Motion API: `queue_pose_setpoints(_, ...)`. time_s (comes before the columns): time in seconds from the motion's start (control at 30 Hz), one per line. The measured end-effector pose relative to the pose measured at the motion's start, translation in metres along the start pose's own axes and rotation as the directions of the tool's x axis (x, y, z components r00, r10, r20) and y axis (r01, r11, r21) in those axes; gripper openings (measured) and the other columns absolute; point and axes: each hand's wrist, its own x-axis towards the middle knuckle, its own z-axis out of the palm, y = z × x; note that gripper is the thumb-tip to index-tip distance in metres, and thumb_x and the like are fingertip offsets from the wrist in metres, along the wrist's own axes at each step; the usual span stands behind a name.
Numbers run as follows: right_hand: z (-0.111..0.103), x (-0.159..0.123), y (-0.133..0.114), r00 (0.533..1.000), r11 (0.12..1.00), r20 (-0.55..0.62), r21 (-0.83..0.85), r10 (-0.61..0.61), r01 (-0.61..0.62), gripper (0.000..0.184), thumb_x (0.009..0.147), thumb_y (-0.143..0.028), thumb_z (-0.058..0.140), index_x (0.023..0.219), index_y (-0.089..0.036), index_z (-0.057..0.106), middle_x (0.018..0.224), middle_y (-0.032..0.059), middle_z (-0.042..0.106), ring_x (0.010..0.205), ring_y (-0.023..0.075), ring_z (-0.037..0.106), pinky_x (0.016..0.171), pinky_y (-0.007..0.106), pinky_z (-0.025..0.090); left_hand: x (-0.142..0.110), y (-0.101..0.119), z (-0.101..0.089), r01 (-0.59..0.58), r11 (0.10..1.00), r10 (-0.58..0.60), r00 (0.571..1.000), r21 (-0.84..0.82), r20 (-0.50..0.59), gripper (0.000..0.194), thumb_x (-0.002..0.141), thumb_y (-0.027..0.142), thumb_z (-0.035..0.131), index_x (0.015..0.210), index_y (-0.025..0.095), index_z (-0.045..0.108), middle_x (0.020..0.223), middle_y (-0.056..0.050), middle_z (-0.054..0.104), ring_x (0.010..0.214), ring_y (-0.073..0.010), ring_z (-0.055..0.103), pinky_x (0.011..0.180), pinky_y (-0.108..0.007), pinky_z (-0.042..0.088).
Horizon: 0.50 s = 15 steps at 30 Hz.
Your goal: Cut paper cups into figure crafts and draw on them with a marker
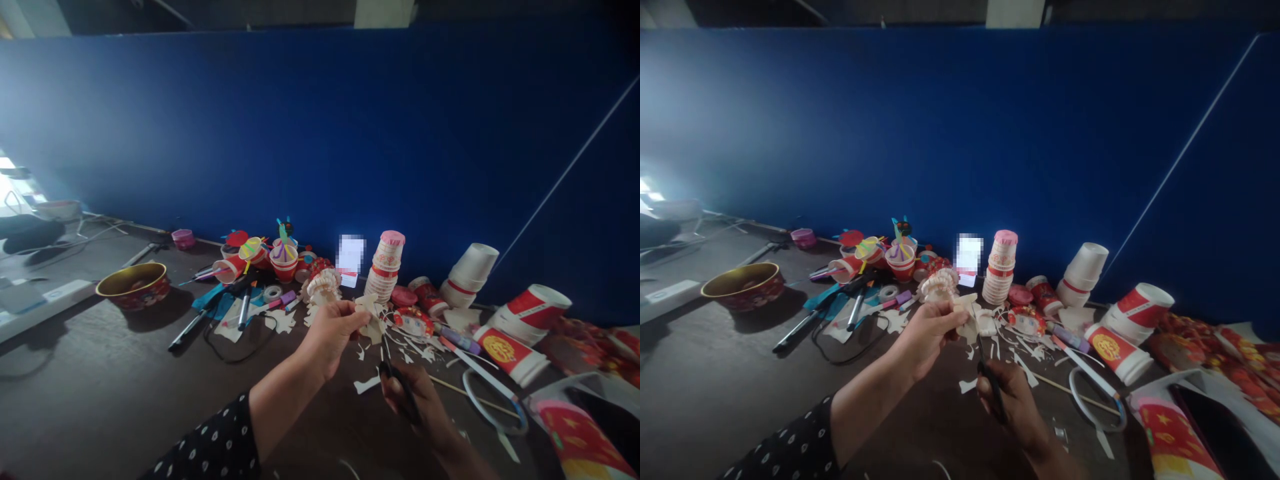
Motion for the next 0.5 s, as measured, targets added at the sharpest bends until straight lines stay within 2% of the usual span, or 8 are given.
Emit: queue_pose_setpoints(0.5, 0.0019, -0.0018, -0.0074, 0.999, 1.000, -0.040, -0.029, -0.009, 0.008, 0.048, 0.069, -0.063, 0.049, 0.052, -0.018, 0.041, 0.043, -0.0044, 0.036, 0.041, 0.0066, 0.029, 0.038, 0.021, 0.021, -0.0032, -0.0035, 0.0033, -0.025, 0.999, 0.025, 1.000, -0.028, 0.005, 0.018, 0.055, 0.025, 0.070, 0.062, 0.011, 0.059, 0.052, 0.002, 0.052, 0.044, -0.0043, 0.039, 0.047, -0.019, 0.029)
